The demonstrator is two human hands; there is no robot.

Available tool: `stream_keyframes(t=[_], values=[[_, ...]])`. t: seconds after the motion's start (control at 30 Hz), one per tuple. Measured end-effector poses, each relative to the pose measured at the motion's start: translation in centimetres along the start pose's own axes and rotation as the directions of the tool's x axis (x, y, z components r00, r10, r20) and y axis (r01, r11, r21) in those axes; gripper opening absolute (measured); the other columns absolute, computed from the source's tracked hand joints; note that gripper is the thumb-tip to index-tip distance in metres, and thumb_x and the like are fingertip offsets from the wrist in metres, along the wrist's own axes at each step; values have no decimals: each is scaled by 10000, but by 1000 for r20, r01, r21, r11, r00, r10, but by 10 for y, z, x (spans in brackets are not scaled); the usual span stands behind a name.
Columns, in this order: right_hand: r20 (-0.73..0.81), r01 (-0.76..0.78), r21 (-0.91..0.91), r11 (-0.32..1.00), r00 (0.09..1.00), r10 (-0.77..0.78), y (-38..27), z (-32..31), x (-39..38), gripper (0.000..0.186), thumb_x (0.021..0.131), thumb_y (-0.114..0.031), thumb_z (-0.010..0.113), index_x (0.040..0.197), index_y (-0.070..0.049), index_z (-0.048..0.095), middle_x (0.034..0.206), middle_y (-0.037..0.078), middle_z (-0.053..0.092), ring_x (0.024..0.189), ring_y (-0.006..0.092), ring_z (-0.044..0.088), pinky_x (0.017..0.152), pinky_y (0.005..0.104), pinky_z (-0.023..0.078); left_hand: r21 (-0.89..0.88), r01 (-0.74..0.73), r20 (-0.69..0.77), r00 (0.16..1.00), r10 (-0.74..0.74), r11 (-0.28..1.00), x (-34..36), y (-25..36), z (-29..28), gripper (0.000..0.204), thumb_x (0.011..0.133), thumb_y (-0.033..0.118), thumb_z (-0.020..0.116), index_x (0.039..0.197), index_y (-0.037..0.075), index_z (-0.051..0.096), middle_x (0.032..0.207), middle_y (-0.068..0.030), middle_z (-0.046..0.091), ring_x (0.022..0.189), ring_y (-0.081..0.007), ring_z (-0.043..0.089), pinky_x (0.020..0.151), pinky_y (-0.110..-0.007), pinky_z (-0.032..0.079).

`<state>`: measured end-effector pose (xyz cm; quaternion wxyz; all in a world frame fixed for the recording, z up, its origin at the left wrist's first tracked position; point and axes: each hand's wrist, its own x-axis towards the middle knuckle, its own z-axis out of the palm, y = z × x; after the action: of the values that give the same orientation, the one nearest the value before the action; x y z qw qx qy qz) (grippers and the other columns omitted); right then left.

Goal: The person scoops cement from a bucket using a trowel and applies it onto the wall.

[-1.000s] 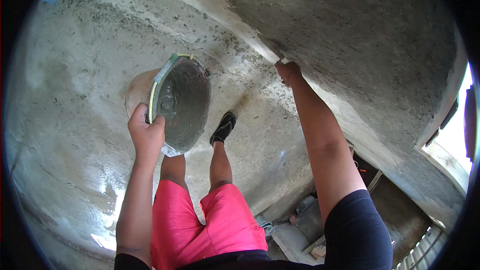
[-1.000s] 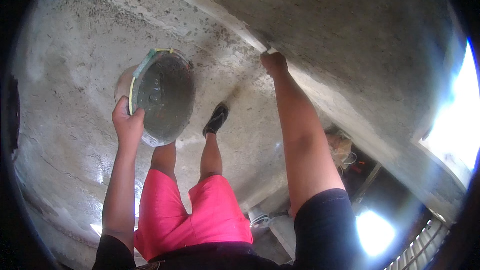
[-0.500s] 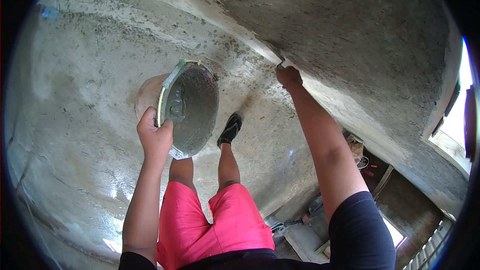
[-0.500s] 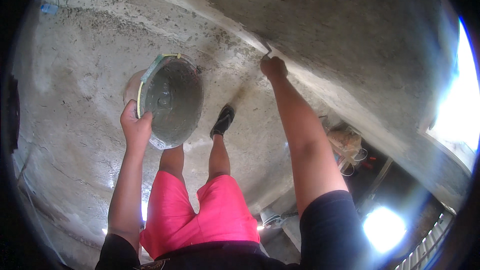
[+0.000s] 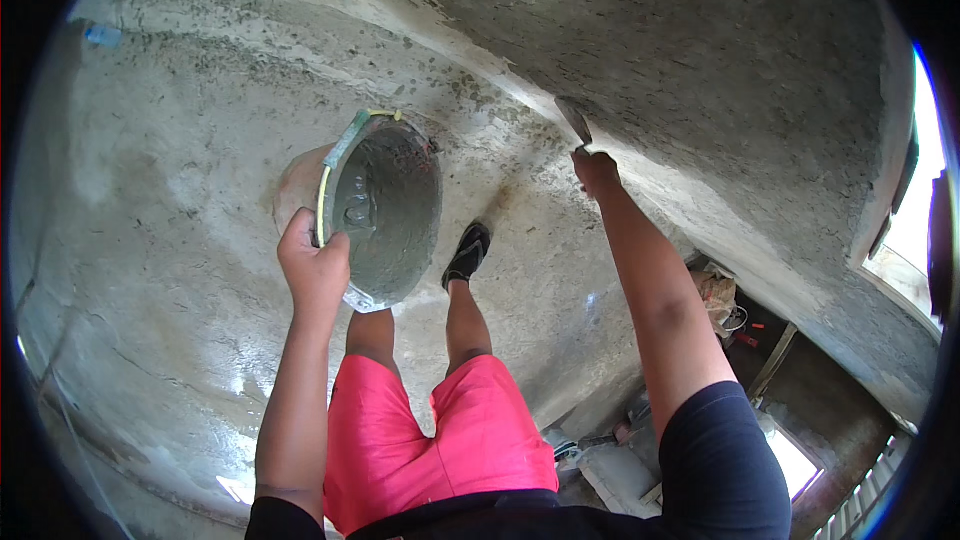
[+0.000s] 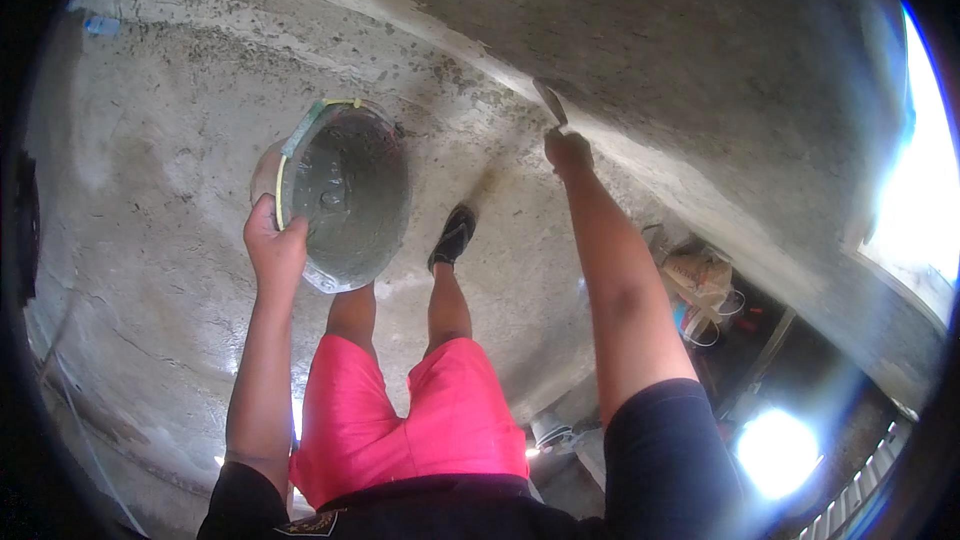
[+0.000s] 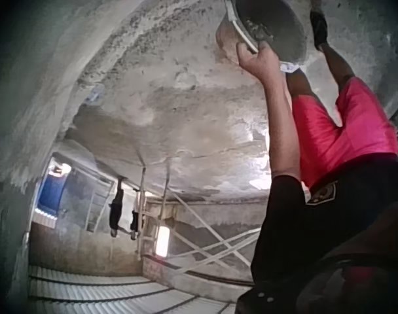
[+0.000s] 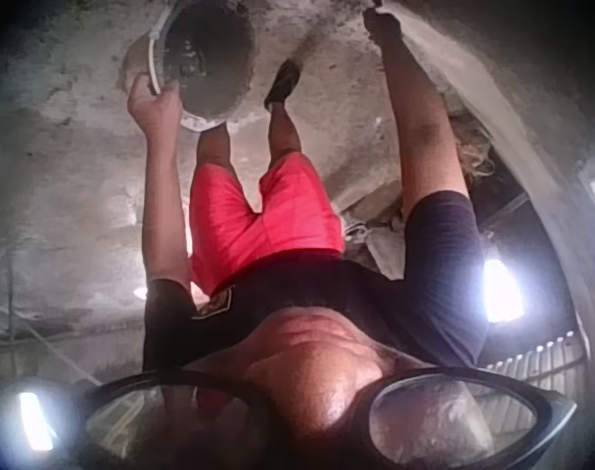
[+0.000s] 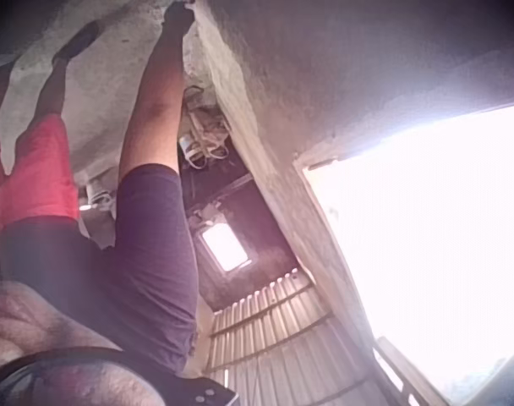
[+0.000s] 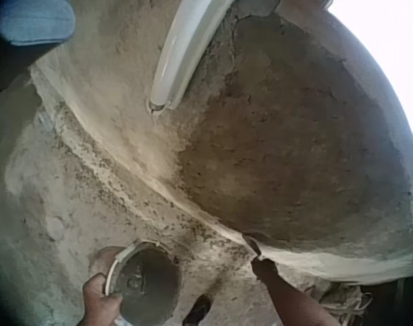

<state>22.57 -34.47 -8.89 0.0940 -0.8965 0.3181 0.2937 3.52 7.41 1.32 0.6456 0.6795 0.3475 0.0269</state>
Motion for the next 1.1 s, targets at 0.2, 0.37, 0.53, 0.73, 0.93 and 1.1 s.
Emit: stream_keyframes(t=[0.2,0.37,0.53,0.73,0.93,1.1], values=[[33,222,321,921,969,-245,89,-10,-126,348,896,-339,619,937,6,620,673,73,607,505,178,591,495,349,484,22,-12,45,999,11,1000,-18,48,-8,130,728,-76,554,728,29,476,673,27,462,629,-46,425,537,-247,355],[74,246,501,830,943,-324,116,-52,-257,252,873,-219,639,993,1,612,724,67,617,544,146,595,512,316,485,83,-103,112,989,94,991,-39,118,-26,130,726,-62,561,727,35,475,681,27,464,629,-48,421,538,-250,358],[-61,548,388,741,818,-572,127,-91,-321,390,807,-180,719,1115,-4,556,857,185,688,760,349,691,707,418,535,107,-243,212,953,217,964,-62,189,-34,141,710,-49,559,698,39,450,645,35,440,596,-45,410,508,-256,345],[-68,671,204,713,736,-674,82,-152,-385,372,823,-283,716,1065,-58,545,941,224,683,914,434,644,787,488,516,120,-392,312,887,340,912,-82,253,-39,71,700,-41,573,746,11,559,655,23,529,563,-52,454,509,-265,384],[-235,883,-114,455,421,-876,55,-169,-386,300,870,-278,659,1064,-97,521,847,158,668,827,363,667,709,468,531,137,-451,342,857,385,882,-103,295,-32,82,679,-27,586,747,17,576,682,29,550,591,-48,463,544,-243,399],[-195,886,-228,403,364,-911,46,-176,-395,279,845,-253,666,1032,-83,547,818,155,663,777,344,675,685,457,538,185,-505,377,829,413,843,-127,303,-29,178,663,-34,568,818,12,642,722,34,588,636,-48,493,593,-236,424]])
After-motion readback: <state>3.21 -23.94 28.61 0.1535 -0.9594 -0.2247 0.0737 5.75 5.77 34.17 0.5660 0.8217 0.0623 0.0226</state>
